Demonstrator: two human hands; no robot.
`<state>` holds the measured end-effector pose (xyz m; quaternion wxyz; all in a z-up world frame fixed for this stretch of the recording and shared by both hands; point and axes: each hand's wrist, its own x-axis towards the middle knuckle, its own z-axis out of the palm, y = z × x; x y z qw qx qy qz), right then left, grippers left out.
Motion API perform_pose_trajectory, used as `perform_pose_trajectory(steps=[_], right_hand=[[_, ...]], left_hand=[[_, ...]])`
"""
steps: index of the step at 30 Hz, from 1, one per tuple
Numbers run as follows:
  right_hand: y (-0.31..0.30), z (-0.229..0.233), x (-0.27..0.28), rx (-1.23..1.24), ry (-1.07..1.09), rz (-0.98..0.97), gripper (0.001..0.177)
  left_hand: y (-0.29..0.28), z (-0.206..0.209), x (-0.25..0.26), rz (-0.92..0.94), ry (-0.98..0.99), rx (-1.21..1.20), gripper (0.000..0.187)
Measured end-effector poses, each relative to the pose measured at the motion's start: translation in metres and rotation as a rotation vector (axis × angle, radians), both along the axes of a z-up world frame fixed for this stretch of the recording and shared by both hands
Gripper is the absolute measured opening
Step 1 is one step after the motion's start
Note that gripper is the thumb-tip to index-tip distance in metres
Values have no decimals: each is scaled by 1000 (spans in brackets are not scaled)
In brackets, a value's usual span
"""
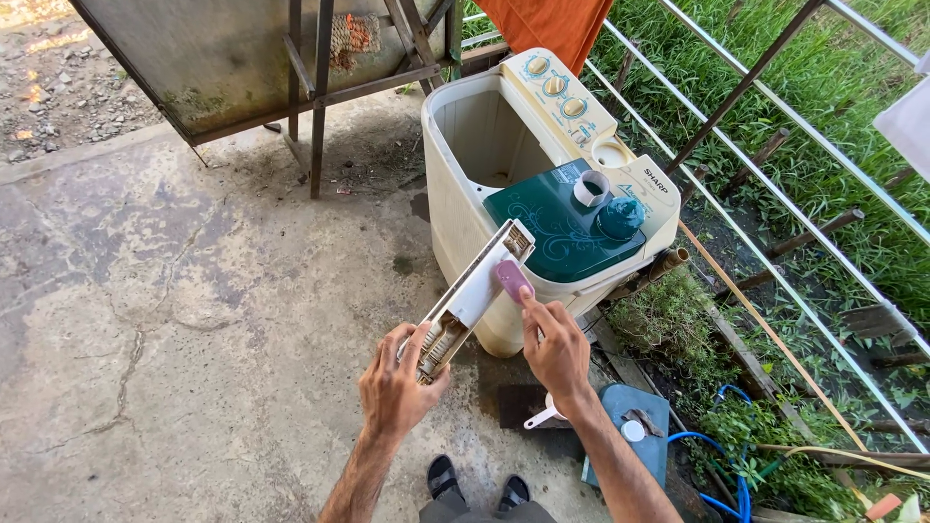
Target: Cleaning a washing machine lint filter using a brush and water.
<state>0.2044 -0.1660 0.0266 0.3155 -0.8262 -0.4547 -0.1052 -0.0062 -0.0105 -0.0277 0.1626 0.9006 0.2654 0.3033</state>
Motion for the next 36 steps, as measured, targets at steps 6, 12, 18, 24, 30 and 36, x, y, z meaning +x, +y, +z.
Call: perform_pose_trajectory(steps=[6,12,18,24,30,36], right_hand=[[-16,-37,-6,-67,125,21,37],[-21,11,-43,58,84,137,38],[-34,0,0,20,51,3,40],[-49,17,16,42,33,-142,39],[-75,-10,3,53,49,18,39],[-104,15,12,86,3,66,36]], left_hand=[[-10,6,6,14,3,-48,78],[-15,17,14,12,-46,-40,77],[-30,20,23,-29,-83,-66,78],[-49,27,45,-66,-83,-106,77],[-60,12,65,-59,-33,-116,77],[-93,35,73,-49,-69,-126,74]])
